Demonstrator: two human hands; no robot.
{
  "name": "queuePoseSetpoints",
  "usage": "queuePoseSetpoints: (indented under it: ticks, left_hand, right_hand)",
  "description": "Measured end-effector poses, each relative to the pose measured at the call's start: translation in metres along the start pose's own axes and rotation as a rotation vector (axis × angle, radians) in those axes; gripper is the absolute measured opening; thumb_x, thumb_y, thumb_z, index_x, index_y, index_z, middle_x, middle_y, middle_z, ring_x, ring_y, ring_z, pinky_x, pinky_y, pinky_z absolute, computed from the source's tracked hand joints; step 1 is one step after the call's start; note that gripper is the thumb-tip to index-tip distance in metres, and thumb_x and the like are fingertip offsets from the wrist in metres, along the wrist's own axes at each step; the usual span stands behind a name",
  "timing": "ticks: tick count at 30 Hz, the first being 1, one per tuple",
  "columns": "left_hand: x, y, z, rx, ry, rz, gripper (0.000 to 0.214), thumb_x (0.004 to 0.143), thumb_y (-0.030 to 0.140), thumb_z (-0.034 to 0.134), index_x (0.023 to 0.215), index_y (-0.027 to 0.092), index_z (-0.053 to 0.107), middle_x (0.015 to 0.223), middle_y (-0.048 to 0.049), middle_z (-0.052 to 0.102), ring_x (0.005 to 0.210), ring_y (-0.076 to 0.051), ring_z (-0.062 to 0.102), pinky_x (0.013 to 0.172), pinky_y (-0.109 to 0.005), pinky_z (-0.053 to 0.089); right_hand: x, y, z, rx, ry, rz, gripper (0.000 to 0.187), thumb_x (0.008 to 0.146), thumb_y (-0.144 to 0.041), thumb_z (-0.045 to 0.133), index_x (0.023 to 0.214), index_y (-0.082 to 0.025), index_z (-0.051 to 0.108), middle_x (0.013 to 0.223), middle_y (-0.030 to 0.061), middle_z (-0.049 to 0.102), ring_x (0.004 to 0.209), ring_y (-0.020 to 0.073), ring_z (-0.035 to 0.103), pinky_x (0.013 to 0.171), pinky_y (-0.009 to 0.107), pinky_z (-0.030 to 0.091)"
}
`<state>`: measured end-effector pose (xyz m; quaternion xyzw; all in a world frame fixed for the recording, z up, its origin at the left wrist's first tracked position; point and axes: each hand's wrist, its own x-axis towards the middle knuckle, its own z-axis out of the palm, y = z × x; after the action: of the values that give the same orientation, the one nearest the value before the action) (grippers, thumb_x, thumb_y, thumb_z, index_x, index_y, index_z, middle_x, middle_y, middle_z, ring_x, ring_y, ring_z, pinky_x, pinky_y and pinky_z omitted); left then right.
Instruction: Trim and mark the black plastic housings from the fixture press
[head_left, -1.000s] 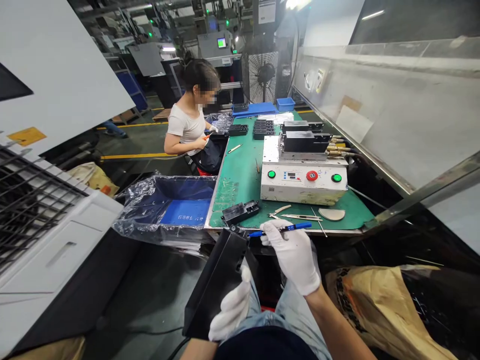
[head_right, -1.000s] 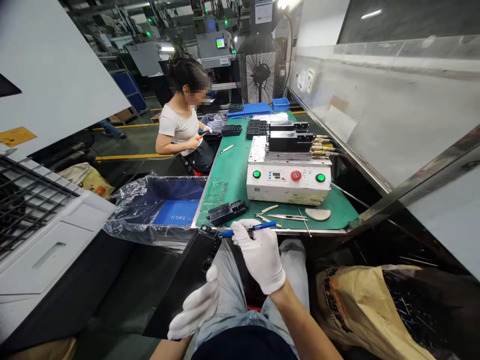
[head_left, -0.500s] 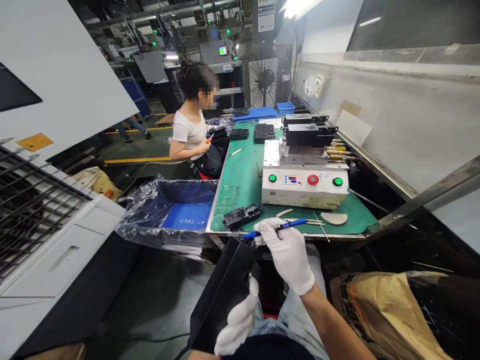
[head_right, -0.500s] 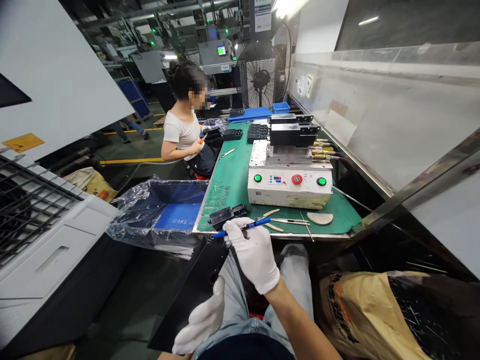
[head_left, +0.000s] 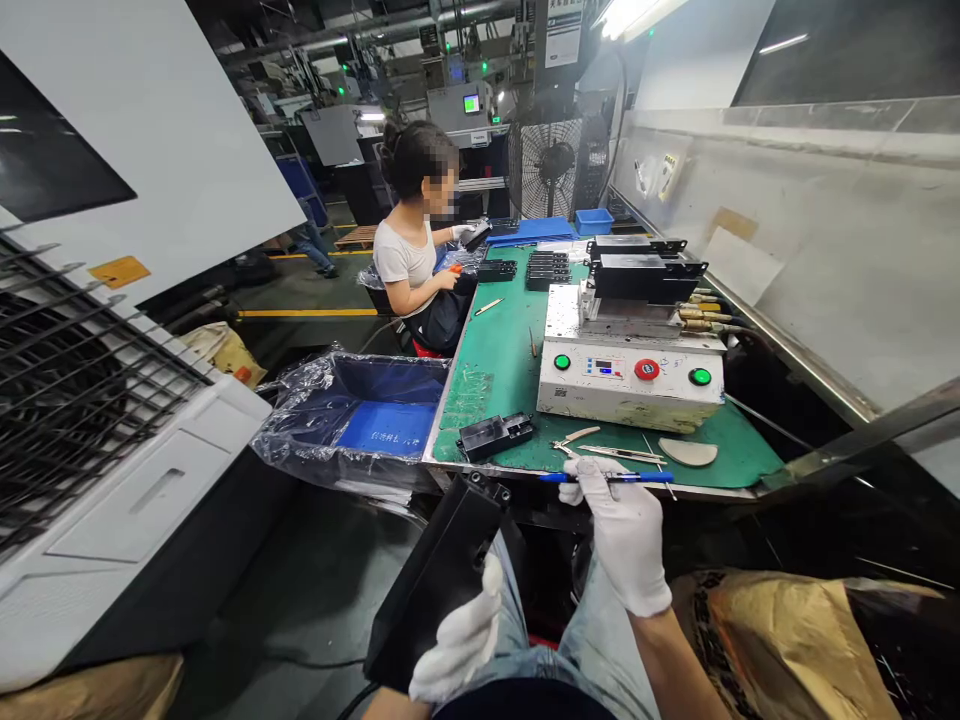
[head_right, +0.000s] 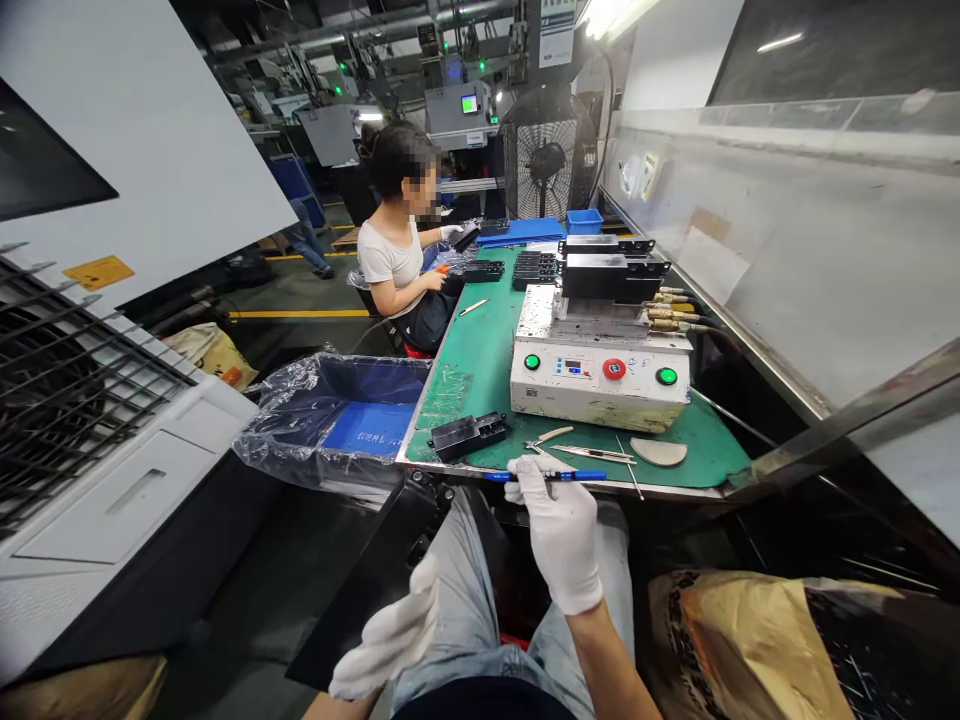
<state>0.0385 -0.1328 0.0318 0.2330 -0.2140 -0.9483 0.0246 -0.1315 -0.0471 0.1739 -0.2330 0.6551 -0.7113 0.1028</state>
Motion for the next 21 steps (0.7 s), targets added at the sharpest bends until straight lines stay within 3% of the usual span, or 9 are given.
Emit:
queuePoseSetpoints:
  ticks: [3, 6, 9, 11, 13, 15, 17, 19, 21]
  left_hand:
    - [-0.004, 0.015, 0.022, 0.082, 0.018, -0.101, 0.065, 0.071, 0.083, 0.051, 0.107, 0.037, 0.079, 0.043, -0.0056, 0.056, 0.029, -0.023, 0.049, 0.029, -0.036, 0.038]
    - [-0.025, 0.043, 0.039, 0.151, 0.055, -0.089, 0.064, 0.079, 0.078, 0.052, 0.108, 0.028, 0.079, 0.053, -0.0058, 0.064, 0.041, -0.025, 0.060, 0.042, -0.039, 0.051]
    - [-0.044, 0.077, 0.056, 0.359, 0.202, 0.131, 0.050, 0.086, 0.063, 0.064, 0.108, 0.021, 0.077, 0.077, -0.0063, 0.076, 0.070, -0.023, 0.072, 0.070, -0.036, 0.060]
    - [-0.047, 0.099, 0.070, 0.633, 0.272, 0.319, 0.043, 0.086, 0.051, 0.073, 0.114, 0.019, 0.075, 0.099, -0.0063, 0.080, 0.094, -0.024, 0.072, 0.090, -0.034, 0.056]
    - [-0.039, 0.122, 0.081, 0.922, 0.288, 0.417, 0.047, 0.084, 0.050, 0.075, 0.120, 0.019, 0.072, 0.113, -0.0068, 0.079, 0.110, -0.028, 0.069, 0.101, -0.037, 0.051]
    - [-0.019, 0.153, 0.089, 1.195, 0.322, 0.441, 0.053, 0.082, 0.056, 0.075, 0.121, 0.021, 0.071, 0.119, -0.0073, 0.078, 0.113, -0.032, 0.067, 0.101, -0.040, 0.051]
    - [0.016, 0.192, 0.092, 1.543, 0.405, 0.472, 0.058, 0.080, 0.061, 0.073, 0.124, 0.024, 0.069, 0.120, -0.0063, 0.077, 0.110, -0.031, 0.069, 0.096, -0.039, 0.052]
    - [0.066, 0.238, 0.093, 1.938, 0.492, 0.482, 0.058, 0.082, 0.065, 0.067, 0.127, 0.028, 0.067, 0.119, -0.0043, 0.077, 0.104, -0.028, 0.071, 0.090, -0.037, 0.052]
    - [0.123, 0.284, 0.092, 2.044, 0.469, 0.463, 0.051, 0.077, 0.055, 0.074, 0.119, 0.025, 0.072, 0.117, -0.0067, 0.076, 0.105, -0.030, 0.070, 0.090, -0.037, 0.051]
  right_hand:
    - [-0.005, 0.013, -0.007, -0.014, 0.011, 0.051, 0.043, 0.089, -0.058, 0.072, 0.081, -0.016, 0.079, 0.066, 0.0046, 0.073, 0.057, 0.0187, 0.071, 0.058, 0.030, 0.064]
    - [-0.009, 0.033, -0.020, -0.020, 0.042, 0.122, 0.047, 0.089, -0.060, 0.072, 0.084, -0.014, 0.080, 0.071, 0.0074, 0.076, 0.059, 0.0192, 0.072, 0.059, 0.030, 0.064]
    - [-0.014, 0.052, -0.037, -0.021, 0.086, 0.178, 0.047, 0.088, -0.060, 0.073, 0.087, -0.014, 0.080, 0.075, 0.0081, 0.077, 0.060, 0.0189, 0.072, 0.061, 0.029, 0.063]
    - [-0.018, 0.060, -0.049, -0.028, 0.113, 0.219, 0.047, 0.087, -0.061, 0.074, 0.086, -0.014, 0.080, 0.070, 0.0069, 0.075, 0.058, 0.0188, 0.070, 0.059, 0.028, 0.061]
    - [-0.022, 0.065, -0.060, -0.048, 0.164, 0.267, 0.050, 0.083, -0.064, 0.076, 0.082, -0.015, 0.079, 0.066, 0.0072, 0.075, 0.057, 0.0200, 0.070, 0.056, 0.029, 0.061]
    - [-0.025, 0.070, -0.071, -0.076, 0.210, 0.297, 0.053, 0.077, -0.068, 0.079, 0.076, -0.016, 0.080, 0.067, 0.0088, 0.076, 0.056, 0.0221, 0.071, 0.054, 0.030, 0.062]
    - [-0.029, 0.077, -0.080, -0.103, 0.223, 0.301, 0.054, 0.072, -0.072, 0.080, 0.072, -0.017, 0.080, 0.065, 0.0089, 0.076, 0.053, 0.0233, 0.071, 0.051, 0.030, 0.062]
    - [-0.031, 0.087, -0.084, -0.133, 0.234, 0.296, 0.055, 0.073, -0.073, 0.078, 0.070, -0.019, 0.080, 0.058, 0.0073, 0.073, 0.048, 0.0232, 0.069, 0.047, 0.029, 0.060]
    - [-0.032, 0.098, -0.083, -0.182, 0.279, 0.314, 0.055, 0.077, -0.074, 0.074, 0.070, -0.020, 0.081, 0.052, 0.0058, 0.070, 0.043, 0.0224, 0.067, 0.043, 0.028, 0.058]
